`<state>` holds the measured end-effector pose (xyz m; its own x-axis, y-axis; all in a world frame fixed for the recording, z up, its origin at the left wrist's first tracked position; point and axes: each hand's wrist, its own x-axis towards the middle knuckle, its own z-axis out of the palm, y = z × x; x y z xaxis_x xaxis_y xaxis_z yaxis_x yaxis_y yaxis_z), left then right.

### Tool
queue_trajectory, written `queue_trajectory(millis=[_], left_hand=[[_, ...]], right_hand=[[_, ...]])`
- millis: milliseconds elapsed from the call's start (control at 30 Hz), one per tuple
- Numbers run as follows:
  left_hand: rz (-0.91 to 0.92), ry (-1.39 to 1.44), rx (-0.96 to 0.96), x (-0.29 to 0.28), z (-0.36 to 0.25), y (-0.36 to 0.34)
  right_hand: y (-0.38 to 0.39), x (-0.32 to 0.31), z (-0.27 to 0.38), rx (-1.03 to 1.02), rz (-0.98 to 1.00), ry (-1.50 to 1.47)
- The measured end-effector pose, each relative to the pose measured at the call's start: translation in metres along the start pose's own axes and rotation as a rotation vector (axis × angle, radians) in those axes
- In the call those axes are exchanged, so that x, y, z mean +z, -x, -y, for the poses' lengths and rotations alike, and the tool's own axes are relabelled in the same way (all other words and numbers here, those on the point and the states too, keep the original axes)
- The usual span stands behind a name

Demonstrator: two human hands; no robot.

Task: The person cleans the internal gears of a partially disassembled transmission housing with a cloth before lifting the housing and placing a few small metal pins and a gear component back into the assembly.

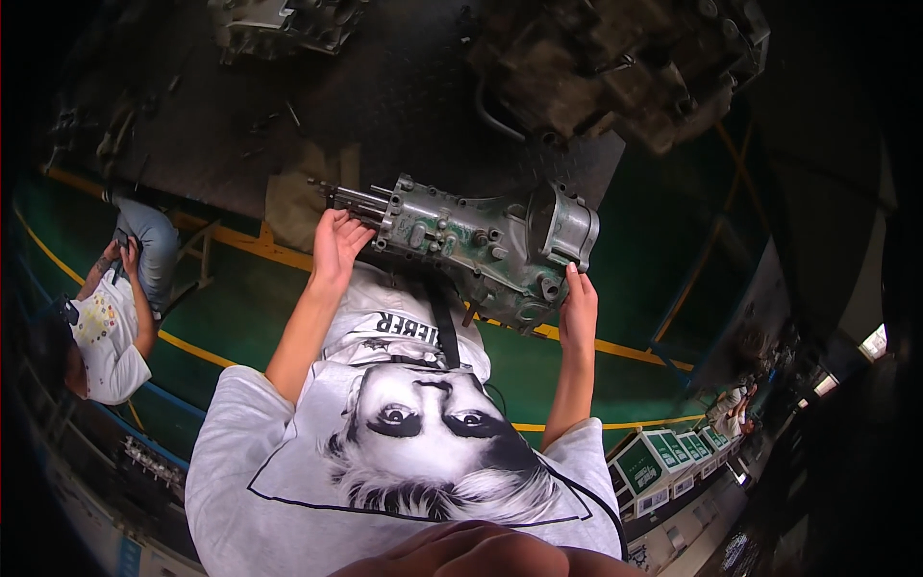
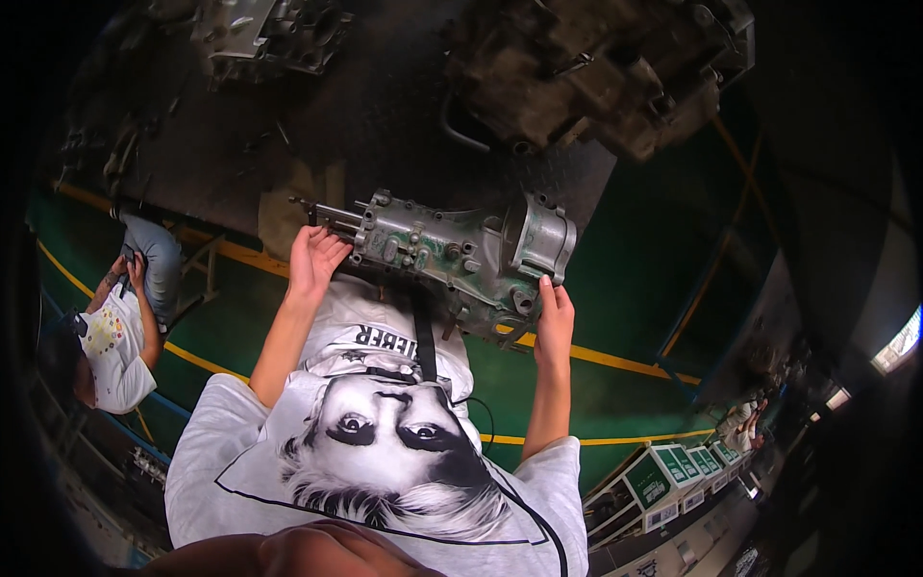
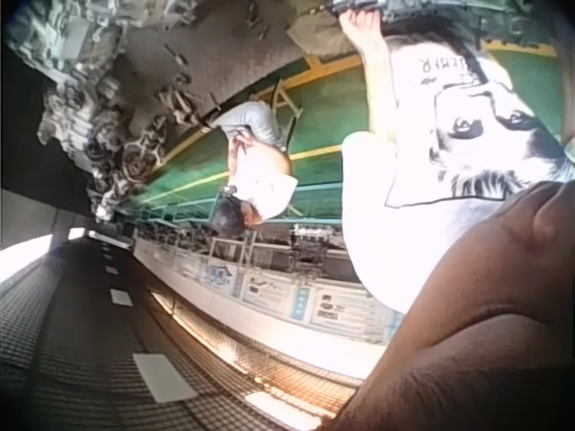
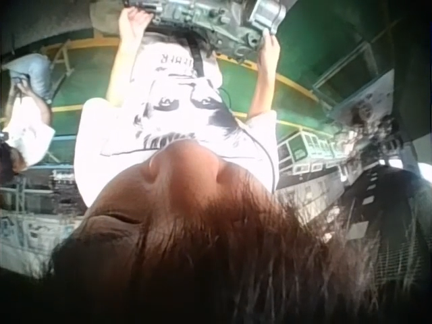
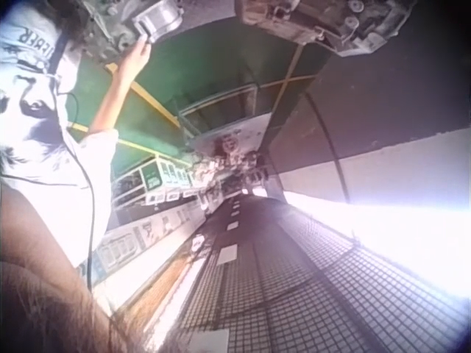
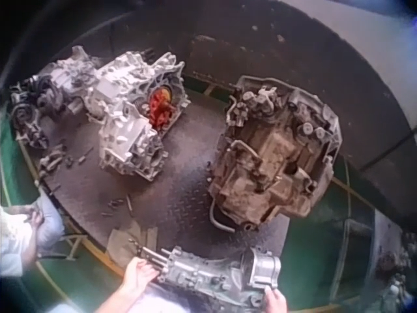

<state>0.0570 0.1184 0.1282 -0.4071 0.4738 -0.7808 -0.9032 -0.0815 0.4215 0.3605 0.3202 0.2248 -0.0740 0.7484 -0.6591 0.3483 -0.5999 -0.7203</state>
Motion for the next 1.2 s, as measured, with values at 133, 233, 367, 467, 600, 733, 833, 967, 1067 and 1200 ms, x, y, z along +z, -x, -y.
queue_trajectory(millis=[133,233,367,467,600,733,833,967,1067,1200], left_hand=[[-0.019,-0.268,0.165,0.001,-0.017,0.023],[-0.046,-0.959,0.642,0.013,-0.031,0.042],[0.232,-1.399,0.972,0.039,-0.045,0.036],[0.516,-1.587,0.999,0.054,-0.042,0.017],[0.734,-1.743,0.96,0.047,-0.026,-0.007],[0.699,-1.735,1.005,0.039,-0.024,-0.01],[0.714,-1.703,0.98,0.042,-0.025,-0.013],[0.783,-1.66,1.088,0.039,-0.023,-0.023],[0.781,-1.622,1.115,0.041,-0.012,-0.023],[0.862,-1.692,1.0,0.032,-0.022,-0.033]], right_hand=[[0.002,0.011,0.002,-0.052,-0.007,0.039],[0.006,0.021,0.003,-0.193,0.006,0.021],[-0.003,0.016,-0.007,-0.288,0.052,0.006],[0.002,0.027,-0.014,-0.344,-0.029,0.019],[-0.013,0.012,-0.043,-0.34,-0.014,0.109],[-0.013,0.011,-0.046,-0.327,-0.015,0.112],[-0.018,0.018,-0.036,-0.271,0.036,-0.036],[-0.018,0.012,-0.05,-0.327,-0.035,0.043],[-0.019,0.0,-0.043,-0.288,-0.028,-0.041],[-0.022,-0.002,-0.047,-0.347,-0.035,0.317]])
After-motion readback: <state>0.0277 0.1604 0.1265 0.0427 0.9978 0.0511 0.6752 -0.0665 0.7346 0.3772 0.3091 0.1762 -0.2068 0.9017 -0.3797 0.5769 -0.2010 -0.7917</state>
